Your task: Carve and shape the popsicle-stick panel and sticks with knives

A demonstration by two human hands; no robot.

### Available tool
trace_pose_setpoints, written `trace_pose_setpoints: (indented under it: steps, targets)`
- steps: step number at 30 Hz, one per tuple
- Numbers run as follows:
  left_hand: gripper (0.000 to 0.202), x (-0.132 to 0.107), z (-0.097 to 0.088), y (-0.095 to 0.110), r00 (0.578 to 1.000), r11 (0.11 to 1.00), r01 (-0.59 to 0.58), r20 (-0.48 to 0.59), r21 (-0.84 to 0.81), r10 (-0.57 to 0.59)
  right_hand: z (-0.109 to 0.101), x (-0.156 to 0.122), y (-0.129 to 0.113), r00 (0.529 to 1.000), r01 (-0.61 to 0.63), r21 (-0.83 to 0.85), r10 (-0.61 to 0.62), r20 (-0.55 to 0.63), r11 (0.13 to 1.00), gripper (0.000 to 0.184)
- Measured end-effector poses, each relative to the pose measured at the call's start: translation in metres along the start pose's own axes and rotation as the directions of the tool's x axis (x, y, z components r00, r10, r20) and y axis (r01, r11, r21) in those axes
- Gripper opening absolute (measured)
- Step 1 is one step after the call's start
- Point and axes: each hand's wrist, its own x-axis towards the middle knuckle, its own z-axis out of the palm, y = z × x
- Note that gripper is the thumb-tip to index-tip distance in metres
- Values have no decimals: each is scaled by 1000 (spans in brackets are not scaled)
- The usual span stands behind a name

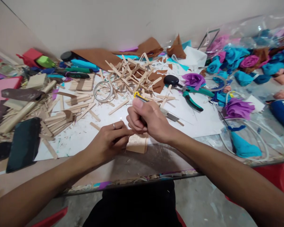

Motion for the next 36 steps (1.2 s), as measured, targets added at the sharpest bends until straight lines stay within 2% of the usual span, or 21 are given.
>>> trace_pose_setpoints:
  steps: [6,12,24,27,31,36]
  targets:
    - [32,-2,4,-2,997,999,-42,-67,8,42,11,0,0,973,91,-18,-92,-214,996,74]
    - [30,-2,6,-1,997,999,-34,-74,12,35,18,0,0,936,105,-99,-132,-326,990,74]
    - [30,-2,11,-7,992,998,-53,-113,31,57,17,-3,2,963,131,-140,-159,-215,981,71]
    - [33,-3,12,-8,991,998,-60,-116,21,62,20,-4,4,954,137,-146,-170,-246,980,72]
    - [33,-2,12,-6,990,997,-59,-127,47,65,25,-5,3,944,83,-164,-130,-302,983,72]
    - [31,0,12,-4,991,997,-41,-125,59,48,28,-5,2,950,79,-185,-130,-284,980,75]
